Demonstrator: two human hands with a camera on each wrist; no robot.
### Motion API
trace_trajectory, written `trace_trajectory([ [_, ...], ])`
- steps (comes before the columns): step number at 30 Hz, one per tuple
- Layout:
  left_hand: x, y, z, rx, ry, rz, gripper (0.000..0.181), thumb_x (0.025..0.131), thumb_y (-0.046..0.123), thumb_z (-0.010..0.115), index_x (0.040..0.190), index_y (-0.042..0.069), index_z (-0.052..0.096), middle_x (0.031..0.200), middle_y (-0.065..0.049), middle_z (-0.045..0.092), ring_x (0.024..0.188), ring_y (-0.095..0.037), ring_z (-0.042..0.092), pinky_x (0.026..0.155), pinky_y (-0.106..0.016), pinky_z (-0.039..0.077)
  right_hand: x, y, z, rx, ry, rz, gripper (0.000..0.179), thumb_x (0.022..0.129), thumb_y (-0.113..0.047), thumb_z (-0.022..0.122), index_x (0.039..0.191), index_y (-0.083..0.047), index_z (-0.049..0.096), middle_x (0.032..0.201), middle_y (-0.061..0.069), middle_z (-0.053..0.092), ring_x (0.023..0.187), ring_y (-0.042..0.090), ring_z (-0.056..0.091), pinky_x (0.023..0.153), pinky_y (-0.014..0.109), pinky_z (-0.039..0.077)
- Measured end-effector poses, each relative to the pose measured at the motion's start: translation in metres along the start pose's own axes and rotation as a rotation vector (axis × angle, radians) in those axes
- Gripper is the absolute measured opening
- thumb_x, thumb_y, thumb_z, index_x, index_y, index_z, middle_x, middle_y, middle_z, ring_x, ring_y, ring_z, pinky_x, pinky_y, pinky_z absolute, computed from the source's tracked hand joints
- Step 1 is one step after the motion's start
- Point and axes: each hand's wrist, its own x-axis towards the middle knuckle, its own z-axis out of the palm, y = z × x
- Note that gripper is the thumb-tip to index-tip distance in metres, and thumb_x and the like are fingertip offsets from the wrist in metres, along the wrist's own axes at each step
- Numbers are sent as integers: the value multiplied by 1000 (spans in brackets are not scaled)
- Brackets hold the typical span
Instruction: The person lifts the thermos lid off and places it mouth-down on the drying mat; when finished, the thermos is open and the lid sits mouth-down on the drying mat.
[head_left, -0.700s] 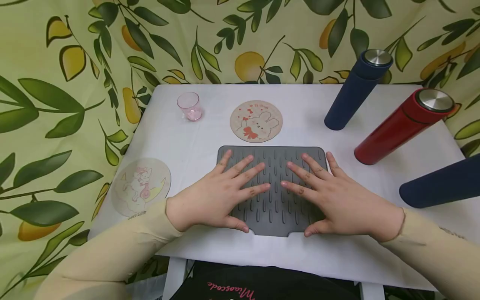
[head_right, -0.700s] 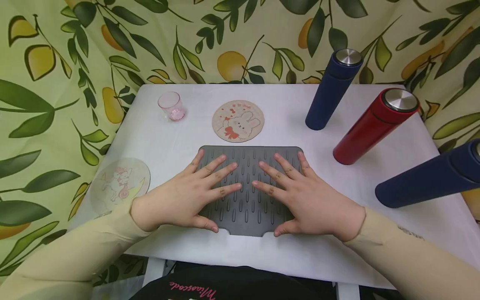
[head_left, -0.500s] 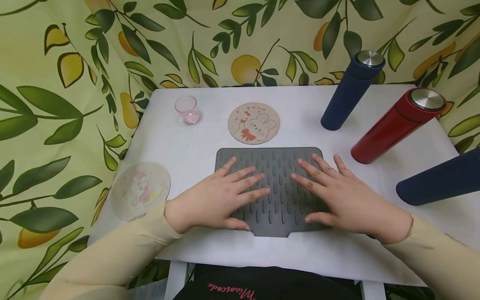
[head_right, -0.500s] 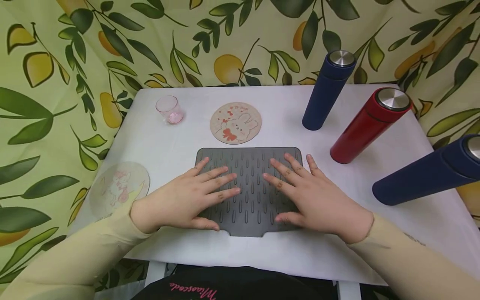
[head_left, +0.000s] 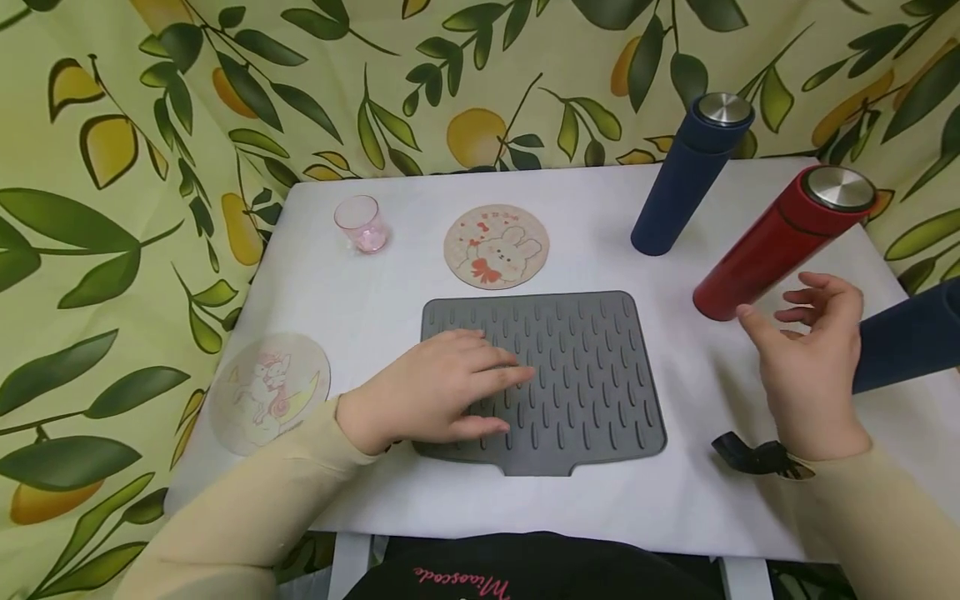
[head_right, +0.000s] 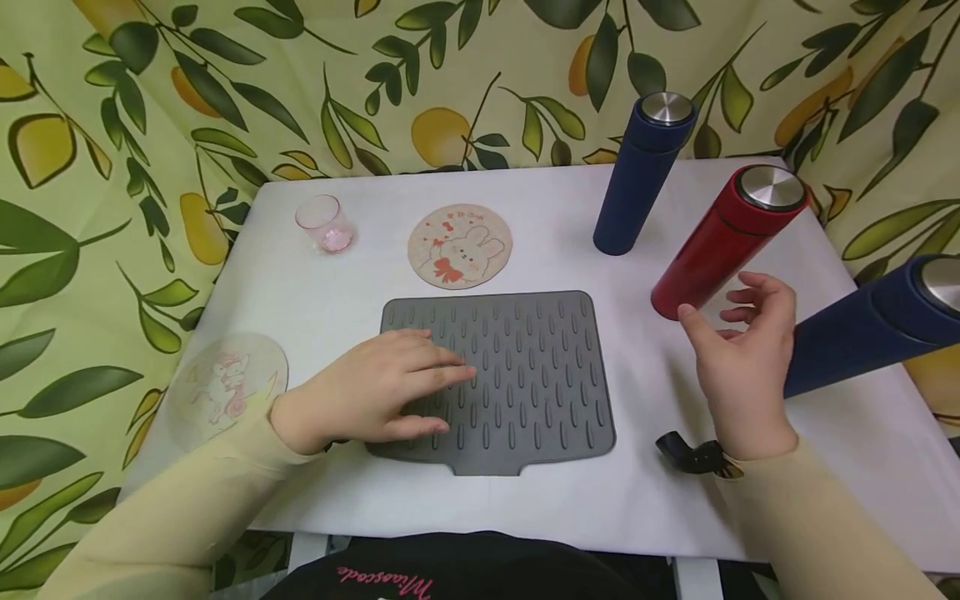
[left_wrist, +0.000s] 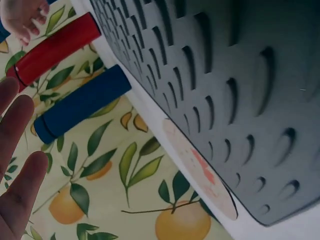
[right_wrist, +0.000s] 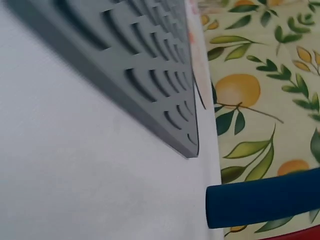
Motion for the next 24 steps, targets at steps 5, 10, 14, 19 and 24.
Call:
trace_trajectory([
  [5, 13, -8, 0, -46, -15, -42, 56, 101, 48, 79, 146, 15, 72, 134, -1, 78, 124, -21, 72, 109, -44, 56, 21, -4, 5, 275, 20, 194, 94, 97, -13, 84, 163, -40, 23, 155, -17, 32, 136, 4, 31, 94, 18, 41],
  [10, 24, -17, -1, -107, -37, -117, 57, 102, 47, 78, 148, 14, 71, 137, -3, 77, 127, -21, 72, 111, -44, 55, 36, -7, 14, 445, -25, 153, 102, 97, -6, 83, 168, -40, 17, 171, -11, 29, 152, 8, 27, 119, 30, 40],
  [14, 34, -23, -3, -155, -23, -172, 58, 103, 45, 78, 149, 12, 70, 140, -4, 76, 132, -21, 70, 116, -43, 53, 42, -9, 21, 511, -26, 132, 97, 98, -4, 81, 166, -39, 22, 169, -11, 35, 154, 9, 33, 132, 40, 31],
  [19, 46, -26, -7, -194, 21, -206, 58, 102, 44, 79, 149, 11, 70, 141, -4, 75, 133, -19, 69, 117, -42, 52, 47, -12, 27, 516, -23, 115, 90, 100, -4, 79, 164, -38, 26, 169, -12, 35, 154, 10, 34, 134, 41, 28],
  [24, 57, -29, -11, -225, 28, -231, 58, 103, 43, 78, 150, 11, 68, 143, -3, 75, 135, -19, 68, 117, -40, 52, 52, -13, 34, 460, -18, 101, 84, 100, -8, 80, 162, -37, 32, 168, -12, 38, 153, 10, 37, 133, 42, 31],
])
